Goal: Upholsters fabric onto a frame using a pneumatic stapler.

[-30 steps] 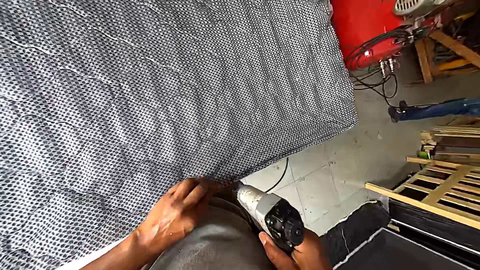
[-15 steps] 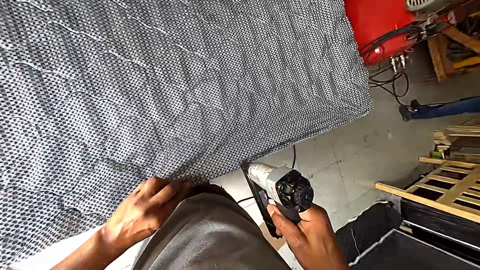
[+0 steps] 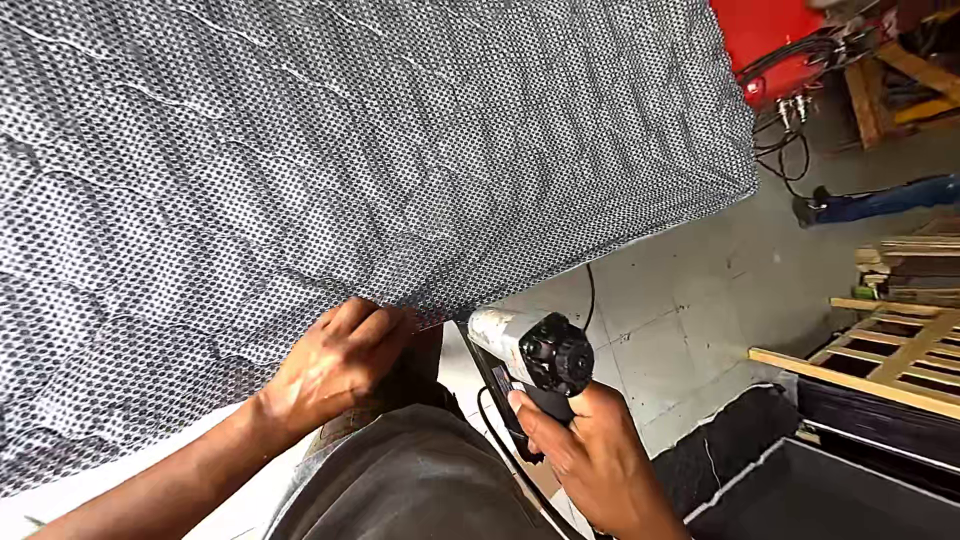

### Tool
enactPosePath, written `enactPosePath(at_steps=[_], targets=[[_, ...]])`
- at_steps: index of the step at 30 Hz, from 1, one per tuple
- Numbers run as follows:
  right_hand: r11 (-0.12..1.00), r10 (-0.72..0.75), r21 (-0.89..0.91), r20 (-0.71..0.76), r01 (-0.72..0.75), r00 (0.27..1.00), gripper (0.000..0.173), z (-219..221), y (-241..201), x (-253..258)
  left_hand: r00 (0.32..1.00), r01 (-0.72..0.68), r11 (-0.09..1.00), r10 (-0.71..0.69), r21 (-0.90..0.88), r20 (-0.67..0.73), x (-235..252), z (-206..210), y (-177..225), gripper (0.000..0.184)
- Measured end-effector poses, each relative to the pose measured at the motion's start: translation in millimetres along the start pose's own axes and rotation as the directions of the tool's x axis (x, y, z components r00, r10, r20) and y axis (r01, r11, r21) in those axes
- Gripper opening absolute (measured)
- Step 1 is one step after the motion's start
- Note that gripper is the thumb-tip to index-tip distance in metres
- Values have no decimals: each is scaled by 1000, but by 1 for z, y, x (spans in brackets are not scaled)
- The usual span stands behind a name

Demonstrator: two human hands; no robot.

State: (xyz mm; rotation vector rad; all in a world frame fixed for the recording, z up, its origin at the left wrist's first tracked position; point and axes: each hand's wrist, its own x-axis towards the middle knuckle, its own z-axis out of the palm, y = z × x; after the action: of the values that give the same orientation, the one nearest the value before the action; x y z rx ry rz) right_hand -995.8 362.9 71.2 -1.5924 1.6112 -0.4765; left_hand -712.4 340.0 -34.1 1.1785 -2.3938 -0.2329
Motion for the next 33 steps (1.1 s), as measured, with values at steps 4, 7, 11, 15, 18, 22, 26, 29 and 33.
enactPosePath(at_steps=[4, 7, 11, 15, 18, 22, 26, 29, 33], targets=[[1000, -2, 0, -52, 2, 999, 15, 5, -7, -6, 996, 74, 997, -75, 38, 44, -61, -37, -18, 31], [999, 20, -41, -61, -22, 998, 15, 12, -8, -1, 998, 54, 997, -56, 57, 39, -98, -49, -29, 33], [996, 22, -80, -68, -28, 997, 15, 29, -15, -5, 999, 37, 998, -38, 48, 21, -114, -50, -35, 30], [998, 25, -59, -55, -29, 998, 18, 51, -36, -17, 1000, 11, 1000, -11, -17, 11, -116, -46, -43, 31], [995, 69, -62, -63, -73, 996, 19, 74, -52, -25, 1000, -4, 998, 5, -62, 25, -114, -48, -46, 31], [998, 57, -34, -63, -59, 996, 17, 97, -73, -37, 999, -18, 997, 21, -78, 33, -114, -46, -49, 25], [998, 55, -41, -51, -57, 997, 18, 119, -89, -48, 1000, -17, 995, 19, -96, 11, -118, -52, -50, 25], [999, 51, 10, -54, -51, 997, 16, 122, -101, -59, 999, 51, 994, -49, -93, 20, -147, -77, -59, 26], [997, 66, -20, -108, -69, 992, 17, 134, -104, -59, 994, 101, 994, -99, -43, 42, -202, -111, -71, 32]])
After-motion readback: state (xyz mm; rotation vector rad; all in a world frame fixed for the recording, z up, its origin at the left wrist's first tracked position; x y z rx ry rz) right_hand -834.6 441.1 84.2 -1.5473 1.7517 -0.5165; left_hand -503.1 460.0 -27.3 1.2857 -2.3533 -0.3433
